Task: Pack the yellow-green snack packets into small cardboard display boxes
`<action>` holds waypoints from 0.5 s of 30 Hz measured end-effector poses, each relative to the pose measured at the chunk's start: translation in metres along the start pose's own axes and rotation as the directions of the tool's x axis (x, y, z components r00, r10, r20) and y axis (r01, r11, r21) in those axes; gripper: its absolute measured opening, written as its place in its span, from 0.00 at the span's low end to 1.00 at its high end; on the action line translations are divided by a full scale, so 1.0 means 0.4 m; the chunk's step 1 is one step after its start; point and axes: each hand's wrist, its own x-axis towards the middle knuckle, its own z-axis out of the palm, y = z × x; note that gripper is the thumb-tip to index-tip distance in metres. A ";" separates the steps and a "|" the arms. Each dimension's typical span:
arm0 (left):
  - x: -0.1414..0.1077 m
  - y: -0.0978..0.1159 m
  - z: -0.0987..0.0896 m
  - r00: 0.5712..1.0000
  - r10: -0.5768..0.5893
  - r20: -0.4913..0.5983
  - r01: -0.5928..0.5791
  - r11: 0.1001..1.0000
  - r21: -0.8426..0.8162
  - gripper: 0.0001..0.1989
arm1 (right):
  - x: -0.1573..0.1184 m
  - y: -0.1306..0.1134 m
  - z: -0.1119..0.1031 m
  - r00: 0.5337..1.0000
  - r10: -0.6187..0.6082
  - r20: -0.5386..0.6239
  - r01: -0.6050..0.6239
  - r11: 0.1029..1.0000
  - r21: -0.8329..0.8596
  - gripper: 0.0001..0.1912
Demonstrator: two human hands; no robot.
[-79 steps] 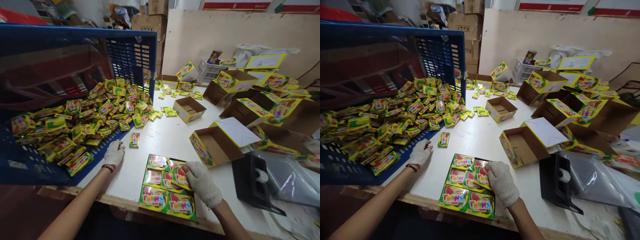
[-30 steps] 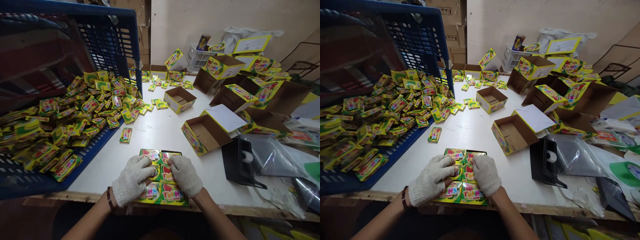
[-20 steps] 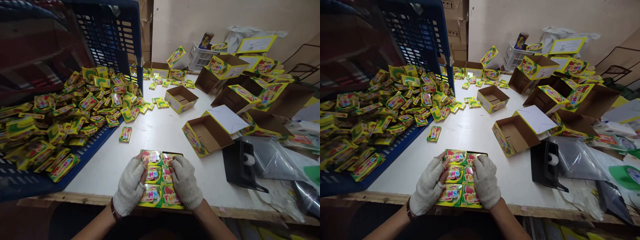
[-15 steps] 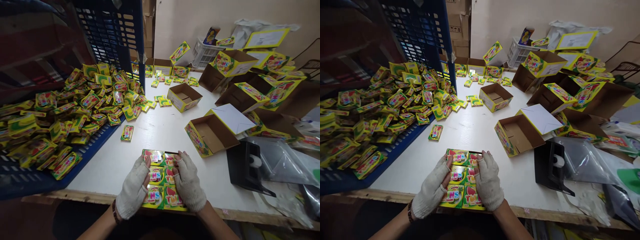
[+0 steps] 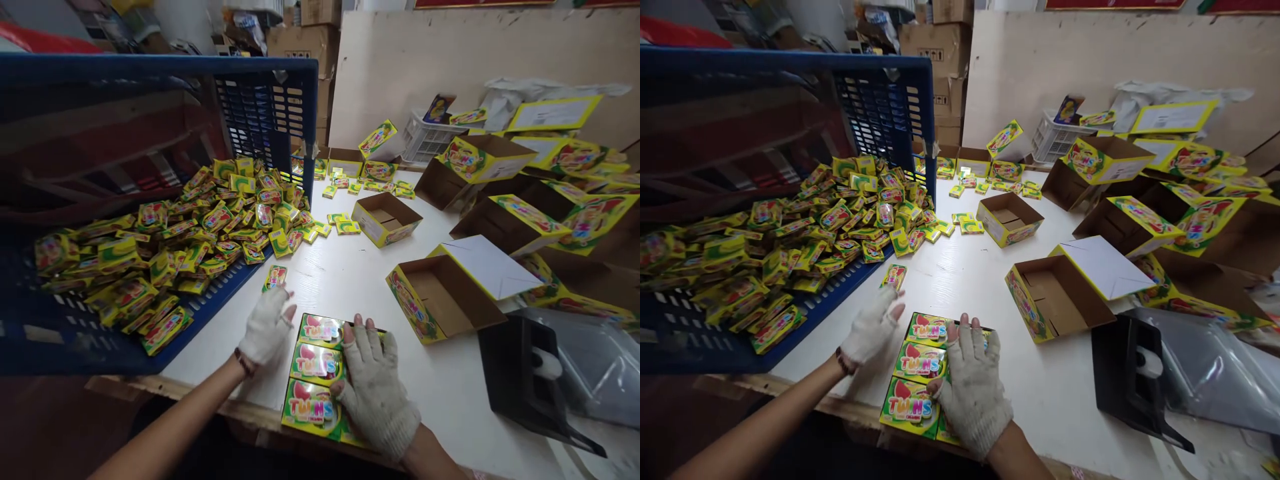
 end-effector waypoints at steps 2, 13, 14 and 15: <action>0.065 -0.051 0.016 0.971 -0.239 -0.028 0.240 0.964 0.113 0.18 | 0.006 -0.017 0.001 0.999 -0.019 0.050 0.017 0.998 0.054 0.39; 0.071 0.102 0.059 0.989 -0.132 -0.062 0.111 0.956 -0.272 0.35 | 0.062 0.099 -0.060 0.915 0.394 -0.086 -0.119 0.467 0.876 0.32; 0.052 0.150 0.069 0.992 -0.008 -0.124 -0.033 0.946 -0.322 0.35 | 0.082 0.096 -0.083 0.928 0.371 -0.048 -0.126 0.430 0.894 0.31; 0.036 0.192 0.078 0.983 0.096 -0.157 -0.146 0.926 -0.348 0.33 | 0.101 0.092 -0.106 0.940 0.340 -0.019 -0.133 0.418 0.899 0.29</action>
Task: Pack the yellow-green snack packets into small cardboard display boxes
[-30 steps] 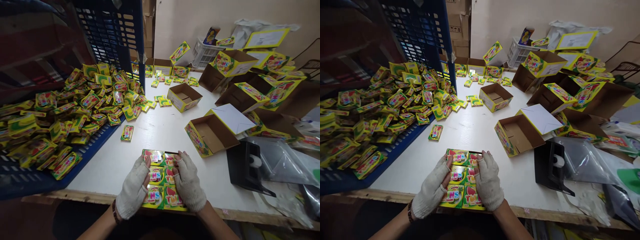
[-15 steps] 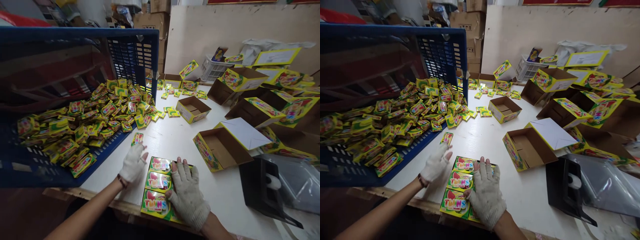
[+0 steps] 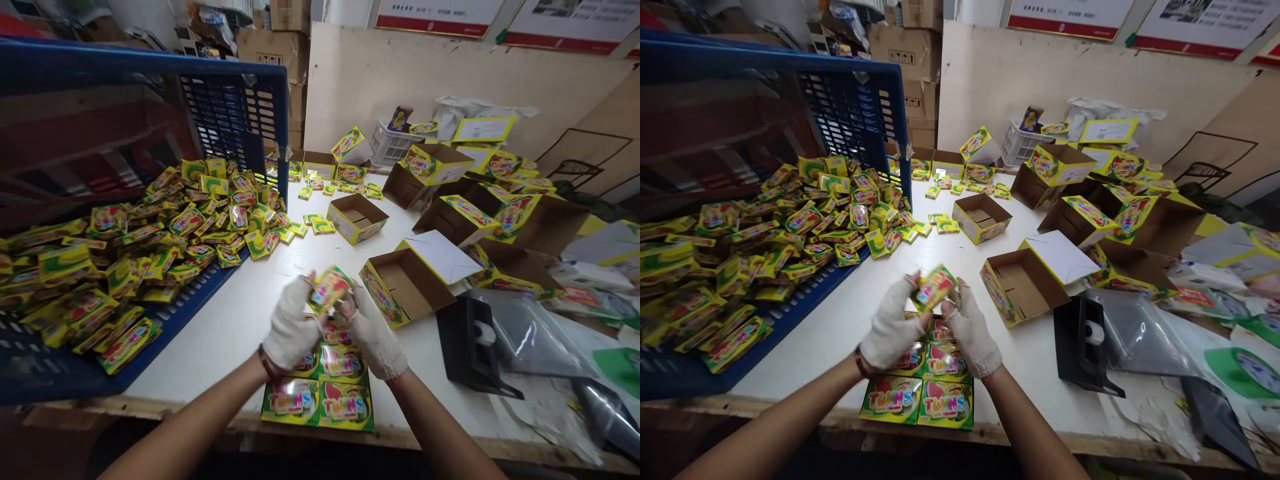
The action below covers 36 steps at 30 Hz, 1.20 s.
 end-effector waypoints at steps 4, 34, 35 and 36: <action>-0.020 0.052 0.023 0.999 0.011 0.045 -0.006 0.994 -0.107 0.33 | 0.049 -0.062 -0.037 0.996 0.013 0.087 -0.002 0.991 -0.130 0.22; -0.115 -0.048 -0.064 0.743 0.378 0.552 -0.629 0.674 0.387 0.36 | -0.088 0.050 0.011 0.906 0.001 0.423 0.359 0.526 -0.771 0.38; -0.124 -0.054 -0.066 0.715 0.433 0.549 -0.668 0.654 0.354 0.40 | -0.098 0.046 0.015 0.906 0.001 0.423 0.357 0.535 -0.766 0.37; -0.130 -0.062 -0.067 0.691 0.476 0.543 -0.697 0.638 0.328 0.43 | -0.103 0.044 0.019 0.909 -0.006 0.418 0.353 0.545 -0.760 0.36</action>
